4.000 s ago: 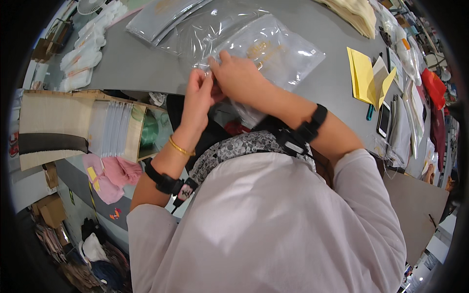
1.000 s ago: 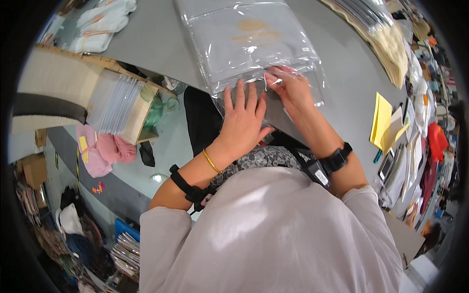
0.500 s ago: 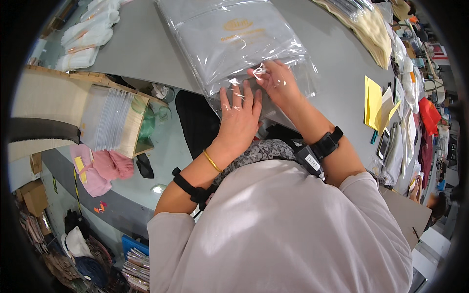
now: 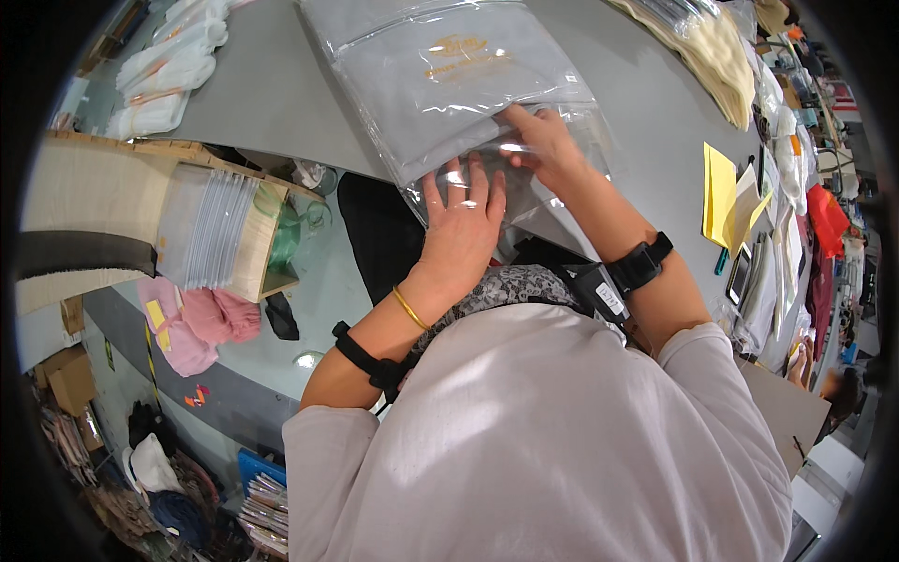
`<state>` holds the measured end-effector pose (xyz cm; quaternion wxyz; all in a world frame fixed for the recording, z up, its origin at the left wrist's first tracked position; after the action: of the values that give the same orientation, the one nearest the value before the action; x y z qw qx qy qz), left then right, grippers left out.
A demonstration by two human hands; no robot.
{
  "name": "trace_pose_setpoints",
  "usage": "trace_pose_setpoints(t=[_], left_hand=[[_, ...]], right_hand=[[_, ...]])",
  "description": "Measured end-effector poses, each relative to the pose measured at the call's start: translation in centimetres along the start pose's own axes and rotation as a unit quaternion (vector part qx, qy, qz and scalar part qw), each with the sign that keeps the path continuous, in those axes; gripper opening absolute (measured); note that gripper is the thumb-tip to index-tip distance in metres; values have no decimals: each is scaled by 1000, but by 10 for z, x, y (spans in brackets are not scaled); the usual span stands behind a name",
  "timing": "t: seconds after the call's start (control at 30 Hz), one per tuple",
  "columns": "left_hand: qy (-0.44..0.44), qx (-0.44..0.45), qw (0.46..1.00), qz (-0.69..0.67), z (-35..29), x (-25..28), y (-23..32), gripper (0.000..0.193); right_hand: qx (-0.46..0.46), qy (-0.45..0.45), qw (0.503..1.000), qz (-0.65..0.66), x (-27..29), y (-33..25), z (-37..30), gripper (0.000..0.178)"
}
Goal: The person repeatedly places folded gray garments into clear plastic zip-top bags on a gray table, seals each bag, and stacks them. The person handles the garments and bags by hand without using tools.
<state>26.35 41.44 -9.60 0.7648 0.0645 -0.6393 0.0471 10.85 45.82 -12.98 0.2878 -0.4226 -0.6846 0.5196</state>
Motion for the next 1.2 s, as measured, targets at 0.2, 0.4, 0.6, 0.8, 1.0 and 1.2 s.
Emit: trace_pose_setpoints(t=[0.2,0.4,0.6,0.8,1.0,1.2], left_hand=[[36,-56,995,-70,-19,18,11,58],[18,-95,992,-79,-23,21,9,47],[13,-80,993,-86,-7,29,-4,43],[66,-105,935,-331,19,96,-27,26],[61,-163,976,-132,114,50,-49,52],[2,-195,980,-40,111,6,-54,62]], right_hand=[[-119,-122,973,-153,14,3,-28,54],[13,-135,991,20,-28,-14,10,28],[202,-140,826,-507,11,-31,-2,28],[458,-73,660,-591,12,-63,-50,40],[455,-183,747,-448,24,-33,-96,21],[419,-201,809,-360,38,-23,-104,18]])
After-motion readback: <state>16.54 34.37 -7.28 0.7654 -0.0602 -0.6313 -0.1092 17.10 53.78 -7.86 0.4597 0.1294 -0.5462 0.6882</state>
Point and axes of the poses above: each hand's wrist, its own z-axis towards the middle knuckle, its own x-axis out of the back of the hand, y = z × x, the point moved 9 cm from there along z, towards the middle knuckle, and after that the axes turned 13 degrees about x, right-handed, at the moved point
